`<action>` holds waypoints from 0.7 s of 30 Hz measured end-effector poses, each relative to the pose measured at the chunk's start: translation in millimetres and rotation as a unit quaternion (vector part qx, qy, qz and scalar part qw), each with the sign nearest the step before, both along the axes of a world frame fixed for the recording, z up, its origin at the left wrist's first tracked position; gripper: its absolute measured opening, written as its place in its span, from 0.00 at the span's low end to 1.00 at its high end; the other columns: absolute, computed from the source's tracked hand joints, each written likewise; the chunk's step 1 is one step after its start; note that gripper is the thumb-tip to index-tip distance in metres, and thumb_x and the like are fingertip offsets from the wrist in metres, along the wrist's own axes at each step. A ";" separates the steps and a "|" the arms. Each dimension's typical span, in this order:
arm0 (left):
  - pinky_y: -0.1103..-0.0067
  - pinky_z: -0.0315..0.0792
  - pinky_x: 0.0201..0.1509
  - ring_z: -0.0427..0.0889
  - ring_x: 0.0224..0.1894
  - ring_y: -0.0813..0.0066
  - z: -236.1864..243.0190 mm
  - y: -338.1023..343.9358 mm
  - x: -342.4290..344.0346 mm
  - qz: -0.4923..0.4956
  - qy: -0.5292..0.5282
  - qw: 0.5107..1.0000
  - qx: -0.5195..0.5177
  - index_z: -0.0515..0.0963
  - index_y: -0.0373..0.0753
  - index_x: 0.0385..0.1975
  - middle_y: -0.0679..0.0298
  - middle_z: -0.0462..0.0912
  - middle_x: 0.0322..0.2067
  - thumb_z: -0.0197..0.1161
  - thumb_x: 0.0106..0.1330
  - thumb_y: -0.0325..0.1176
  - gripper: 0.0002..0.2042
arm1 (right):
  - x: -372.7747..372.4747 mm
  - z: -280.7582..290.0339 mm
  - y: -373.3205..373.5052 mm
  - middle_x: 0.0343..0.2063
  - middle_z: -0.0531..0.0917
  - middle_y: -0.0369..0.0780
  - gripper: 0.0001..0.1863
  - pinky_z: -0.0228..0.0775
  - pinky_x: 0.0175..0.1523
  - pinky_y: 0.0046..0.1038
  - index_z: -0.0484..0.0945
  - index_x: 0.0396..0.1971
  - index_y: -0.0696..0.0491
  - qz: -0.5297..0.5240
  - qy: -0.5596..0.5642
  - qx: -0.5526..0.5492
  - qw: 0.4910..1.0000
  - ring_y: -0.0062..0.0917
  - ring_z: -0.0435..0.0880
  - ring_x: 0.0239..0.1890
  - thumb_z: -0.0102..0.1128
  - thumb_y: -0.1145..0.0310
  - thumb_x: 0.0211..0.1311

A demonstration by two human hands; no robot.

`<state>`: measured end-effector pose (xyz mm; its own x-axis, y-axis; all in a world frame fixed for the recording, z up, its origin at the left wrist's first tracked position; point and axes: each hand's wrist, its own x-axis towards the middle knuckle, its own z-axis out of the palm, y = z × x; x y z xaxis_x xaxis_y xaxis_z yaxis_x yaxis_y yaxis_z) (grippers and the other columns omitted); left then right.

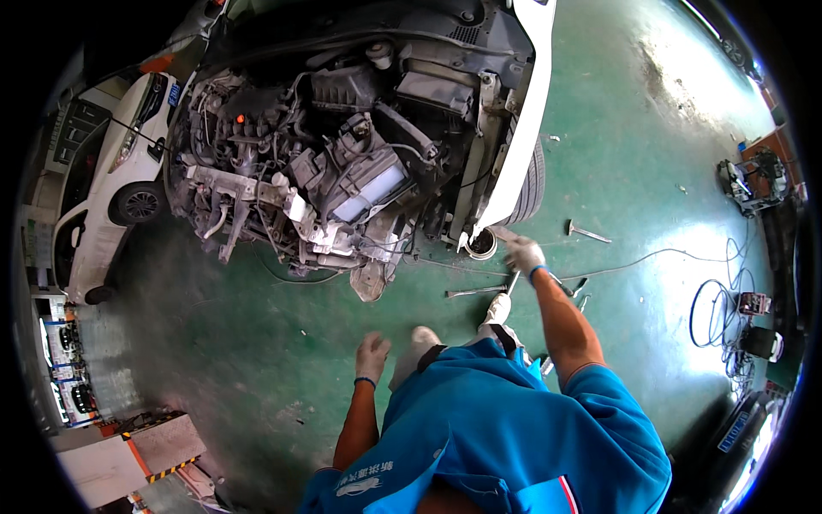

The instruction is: The person removes a white car bumper, uses a hammer to tap and adjust the front frame, and then reinstalls the bumper with assistance from a coworker. They align the bumper and wipe the surface to check the fit.

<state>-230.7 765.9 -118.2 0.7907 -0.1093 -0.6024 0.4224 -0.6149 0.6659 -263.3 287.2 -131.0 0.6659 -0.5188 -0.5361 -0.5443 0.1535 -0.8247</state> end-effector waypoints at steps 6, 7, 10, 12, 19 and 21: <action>0.65 0.75 0.36 0.83 0.34 0.53 -106.2 156.3 -21.3 -0.441 -0.134 0.852 0.247 0.83 0.39 0.47 0.50 0.86 0.36 0.63 0.63 0.32 0.13 | -23.6 -87.4 120.5 0.26 0.88 0.44 0.13 0.77 0.28 0.29 0.84 0.33 0.57 0.122 0.128 -0.062 0.982 0.29 0.87 0.24 0.53 0.65 0.68; 0.63 0.74 0.38 0.82 0.35 0.49 -107.9 183.1 -26.1 -0.382 -0.154 0.885 0.217 0.83 0.40 0.40 0.50 0.85 0.36 0.64 0.63 0.32 0.08 | -37.8 -103.3 134.1 0.24 0.87 0.44 0.12 0.77 0.27 0.31 0.84 0.34 0.57 0.074 0.130 -0.044 0.988 0.29 0.86 0.22 0.55 0.65 0.66; 0.57 0.76 0.47 0.83 0.42 0.49 -92.5 262.9 -22.1 -0.253 -0.033 0.945 0.203 0.83 0.38 0.30 0.49 0.85 0.39 0.52 0.69 0.41 0.16 | -62.7 -129.2 178.8 0.21 0.84 0.43 0.12 0.77 0.24 0.33 0.84 0.35 0.58 -0.051 0.168 -0.010 0.984 0.31 0.84 0.19 0.59 0.63 0.65; 0.58 0.76 0.46 0.84 0.39 0.50 -137.7 358.4 -23.1 -0.139 0.047 0.962 0.231 0.82 0.40 0.28 0.50 0.85 0.36 0.53 0.67 0.38 0.13 | -34.5 -105.3 200.2 0.19 0.83 0.44 0.14 0.77 0.25 0.33 0.85 0.34 0.59 -0.124 0.207 -0.014 0.970 0.32 0.84 0.20 0.57 0.63 0.66; 0.63 0.74 0.36 0.82 0.30 0.59 -183.5 502.8 126.5 -0.033 -0.005 0.988 0.149 0.78 0.41 0.24 0.58 0.82 0.26 0.62 0.60 0.32 0.05 | 107.0 43.9 201.1 0.26 0.82 0.37 0.17 0.69 0.29 0.21 0.82 0.46 0.62 -0.164 -0.161 -0.260 0.938 0.16 0.77 0.25 0.65 0.64 0.64; 0.69 0.73 0.33 0.79 0.27 0.66 -161.9 478.1 183.4 0.230 0.109 0.966 -0.055 0.78 0.40 0.28 0.62 0.79 0.24 0.62 0.62 0.32 0.04 | 145.3 131.0 191.9 0.28 0.83 0.36 0.15 0.72 0.31 0.22 0.82 0.44 0.60 -0.223 -0.222 -0.160 0.936 0.16 0.78 0.27 0.64 0.65 0.65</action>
